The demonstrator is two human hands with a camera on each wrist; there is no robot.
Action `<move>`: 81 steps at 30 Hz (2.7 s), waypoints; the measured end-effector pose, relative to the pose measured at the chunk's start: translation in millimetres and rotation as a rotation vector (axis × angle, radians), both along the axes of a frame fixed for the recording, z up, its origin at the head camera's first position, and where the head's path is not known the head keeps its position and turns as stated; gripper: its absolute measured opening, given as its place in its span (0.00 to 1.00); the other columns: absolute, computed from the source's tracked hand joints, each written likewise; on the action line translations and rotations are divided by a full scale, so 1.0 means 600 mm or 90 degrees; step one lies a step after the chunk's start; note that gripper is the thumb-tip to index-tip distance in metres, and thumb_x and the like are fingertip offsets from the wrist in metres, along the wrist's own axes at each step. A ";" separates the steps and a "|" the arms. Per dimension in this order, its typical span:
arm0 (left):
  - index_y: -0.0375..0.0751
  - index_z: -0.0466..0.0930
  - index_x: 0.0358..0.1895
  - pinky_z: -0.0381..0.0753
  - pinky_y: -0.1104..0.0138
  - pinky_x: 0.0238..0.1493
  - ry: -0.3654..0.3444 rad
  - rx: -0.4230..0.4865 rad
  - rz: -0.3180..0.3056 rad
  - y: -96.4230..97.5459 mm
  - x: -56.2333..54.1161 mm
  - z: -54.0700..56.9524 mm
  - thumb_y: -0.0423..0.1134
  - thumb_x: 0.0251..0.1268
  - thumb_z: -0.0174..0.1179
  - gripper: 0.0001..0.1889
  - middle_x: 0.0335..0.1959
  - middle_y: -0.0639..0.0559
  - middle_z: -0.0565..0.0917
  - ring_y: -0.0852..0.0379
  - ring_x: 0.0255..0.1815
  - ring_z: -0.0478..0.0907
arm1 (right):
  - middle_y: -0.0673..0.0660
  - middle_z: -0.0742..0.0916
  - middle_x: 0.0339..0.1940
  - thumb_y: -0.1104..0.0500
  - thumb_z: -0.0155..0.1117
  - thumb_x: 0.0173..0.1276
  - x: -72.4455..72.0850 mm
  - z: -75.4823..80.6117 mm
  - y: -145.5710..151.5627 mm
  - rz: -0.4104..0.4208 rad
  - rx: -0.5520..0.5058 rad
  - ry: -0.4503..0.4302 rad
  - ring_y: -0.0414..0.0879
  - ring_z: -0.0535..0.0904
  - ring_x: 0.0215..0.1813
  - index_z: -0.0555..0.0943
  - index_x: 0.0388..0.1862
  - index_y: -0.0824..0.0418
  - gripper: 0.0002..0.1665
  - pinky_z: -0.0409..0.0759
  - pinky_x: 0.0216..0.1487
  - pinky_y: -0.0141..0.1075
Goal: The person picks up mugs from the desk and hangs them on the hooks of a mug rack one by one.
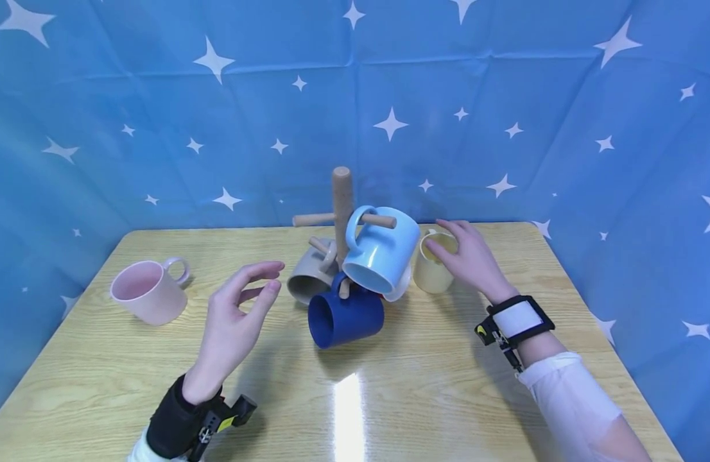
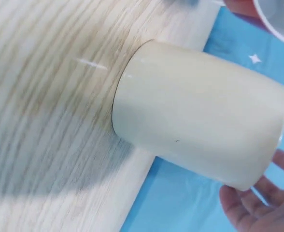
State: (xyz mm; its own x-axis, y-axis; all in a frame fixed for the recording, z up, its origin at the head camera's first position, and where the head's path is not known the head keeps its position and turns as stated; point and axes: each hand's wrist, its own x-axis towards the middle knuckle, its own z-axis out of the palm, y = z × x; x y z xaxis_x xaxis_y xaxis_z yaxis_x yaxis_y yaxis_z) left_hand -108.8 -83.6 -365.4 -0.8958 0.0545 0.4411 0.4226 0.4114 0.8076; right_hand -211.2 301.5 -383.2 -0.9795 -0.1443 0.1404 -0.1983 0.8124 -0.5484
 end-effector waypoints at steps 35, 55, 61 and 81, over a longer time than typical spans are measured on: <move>0.41 0.83 0.62 0.88 0.56 0.58 -0.023 -0.018 -0.024 0.004 -0.001 0.002 0.38 0.76 0.63 0.16 0.58 0.46 0.88 0.51 0.60 0.84 | 0.74 0.81 0.67 0.40 0.43 0.87 -0.043 -0.004 0.042 0.029 0.104 -0.104 0.71 0.76 0.69 0.82 0.60 0.68 0.34 0.75 0.67 0.66; 0.41 0.84 0.61 0.88 0.63 0.56 -0.003 -0.010 -0.023 0.003 -0.002 0.003 0.36 0.76 0.63 0.15 0.57 0.44 0.89 0.51 0.58 0.85 | 0.70 0.86 0.54 0.46 0.38 0.89 0.022 -0.027 0.101 0.000 0.066 -0.067 0.64 0.80 0.55 0.83 0.56 0.68 0.31 0.76 0.50 0.51; 0.38 0.84 0.61 0.88 0.65 0.56 -0.001 -0.007 -0.025 0.003 -0.002 0.003 0.36 0.76 0.63 0.15 0.57 0.45 0.89 0.49 0.58 0.85 | 0.69 0.86 0.51 0.47 0.41 0.89 0.044 -0.041 0.100 -0.012 0.044 -0.052 0.60 0.81 0.50 0.83 0.56 0.67 0.30 0.79 0.45 0.47; 0.40 0.84 0.60 0.89 0.60 0.56 -0.015 -0.008 -0.034 0.008 0.000 0.001 0.37 0.76 0.63 0.14 0.57 0.46 0.89 0.51 0.57 0.85 | 0.64 0.89 0.45 0.50 0.36 0.90 0.084 -0.065 0.091 -0.015 -0.045 -0.131 0.44 0.84 0.48 0.82 0.56 0.70 0.31 0.81 0.51 0.40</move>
State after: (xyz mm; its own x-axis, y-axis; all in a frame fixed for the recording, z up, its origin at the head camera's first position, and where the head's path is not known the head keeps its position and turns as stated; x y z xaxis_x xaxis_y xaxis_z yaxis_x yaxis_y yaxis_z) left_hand -108.7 -78.8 -364.7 -0.9018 0.1070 0.4187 0.4247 0.3988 0.8128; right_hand -160.6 355.8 -422.3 -0.9917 -0.1172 -0.0534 -0.0573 0.7732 -0.6315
